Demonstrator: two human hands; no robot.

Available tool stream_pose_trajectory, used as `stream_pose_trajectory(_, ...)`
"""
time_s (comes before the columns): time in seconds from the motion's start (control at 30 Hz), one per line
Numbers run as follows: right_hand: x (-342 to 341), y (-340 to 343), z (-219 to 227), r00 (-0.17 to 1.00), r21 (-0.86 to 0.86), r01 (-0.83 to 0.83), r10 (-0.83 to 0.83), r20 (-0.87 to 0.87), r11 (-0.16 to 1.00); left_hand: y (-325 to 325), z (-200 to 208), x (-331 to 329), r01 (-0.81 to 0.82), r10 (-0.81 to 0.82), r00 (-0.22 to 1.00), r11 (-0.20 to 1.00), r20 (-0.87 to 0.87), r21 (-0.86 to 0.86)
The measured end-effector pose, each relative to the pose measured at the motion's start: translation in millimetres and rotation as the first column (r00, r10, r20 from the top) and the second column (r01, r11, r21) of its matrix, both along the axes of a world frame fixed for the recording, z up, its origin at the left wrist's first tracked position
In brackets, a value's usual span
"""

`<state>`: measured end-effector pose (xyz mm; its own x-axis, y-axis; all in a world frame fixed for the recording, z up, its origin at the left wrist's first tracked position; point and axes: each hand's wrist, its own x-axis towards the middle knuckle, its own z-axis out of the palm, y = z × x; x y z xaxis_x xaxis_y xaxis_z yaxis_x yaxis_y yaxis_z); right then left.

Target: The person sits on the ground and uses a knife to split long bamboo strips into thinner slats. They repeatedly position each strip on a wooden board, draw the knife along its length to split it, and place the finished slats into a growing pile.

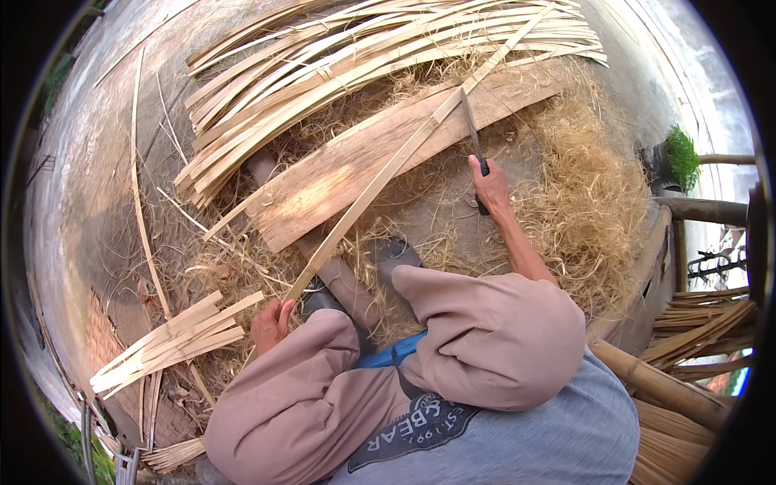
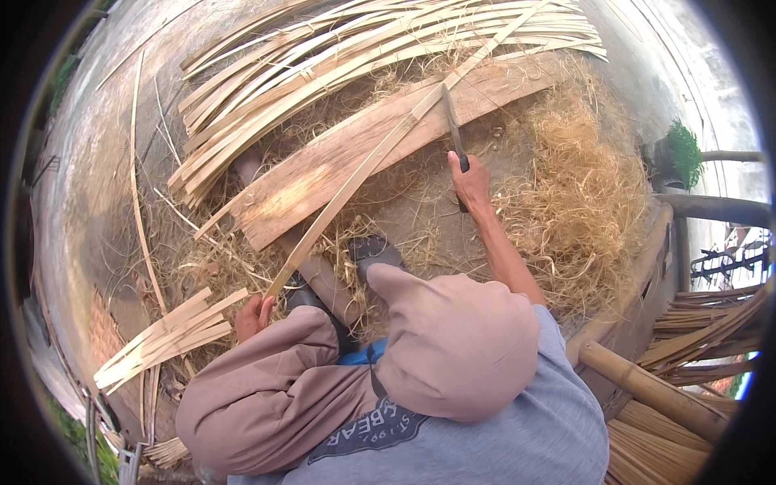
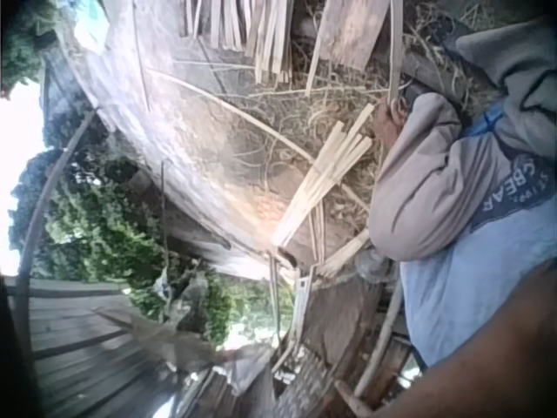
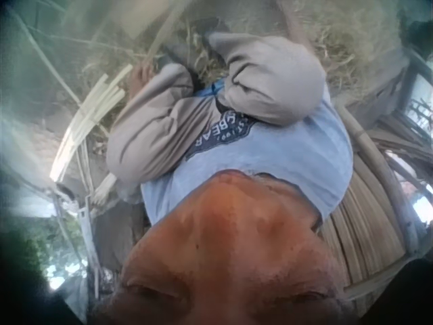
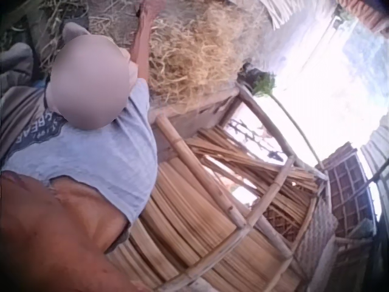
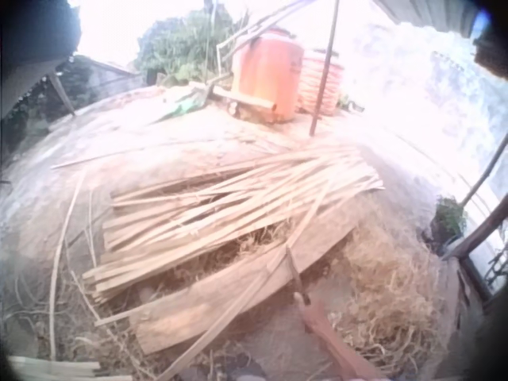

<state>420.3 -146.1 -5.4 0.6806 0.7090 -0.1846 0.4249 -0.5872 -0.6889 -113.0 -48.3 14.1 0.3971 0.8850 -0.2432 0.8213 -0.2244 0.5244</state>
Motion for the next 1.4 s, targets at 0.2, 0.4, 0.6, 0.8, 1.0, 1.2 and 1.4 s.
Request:
stream_pose_trajectory(0.2, -14.5, -12.2, -1.9, 0.918, 0.011, -0.317, 0.304, 0.256, 0.948, 12.6, 11.9, -22.3, -0.086, 0.100, 0.995, 0.924, 0.019, -0.373)
stream_pose_trajectory(0.4, 27.7, 2.0, 2.4, 0.994, 0.021, 0.076, -0.077, 0.082, 0.997, 30.4, 25.6, -16.7, 0.109, -0.111, 0.994, 0.964, 0.008, -0.242)
stream_pose_trajectory(0.6, -115.8, -17.0, 11.7, 0.874, 0.047, -0.486, 0.484, 0.048, 0.873, 18.0, 2.9, 83.0, 0.102, -0.094, 0.985, 0.994, 0.146, -0.046)
stream_pose_trajectory(0.8, -44.5, -16.5, -2.0, 0.996, 0.000, -0.083, 0.083, 0.034, 0.997, 26.5, -0.8, 73.9, 0.048, 0.031, 0.954, 0.966, 0.298, -0.255)
stream_pose_trajectory(1.0, -26.6, -27.8, -10.1, 0.941, 0.043, -0.294, 0.281, 0.190, 0.955, 35.4, 3.2, 56.8, 0.056, 0.050, 0.949, 0.945, 0.313, -0.322)
stream_pose_trajectory(1.2, 34.7, 6.9, 9.5, 0.964, -0.068, -0.095, 0.108, 0.241, 0.993, 52.1, 11.2, 36.1, 0.036, 0.029, 0.980, 0.946, 0.195, -0.323)
stream_pose_trajectory(1.4, -18.5, -8.6, -2.3, 0.899, -0.024, -0.362, 0.355, 0.257, 0.932, 46.1, 19.8, -19.4, -0.011, 0.106, 0.980, 0.874, 0.169, -0.486)
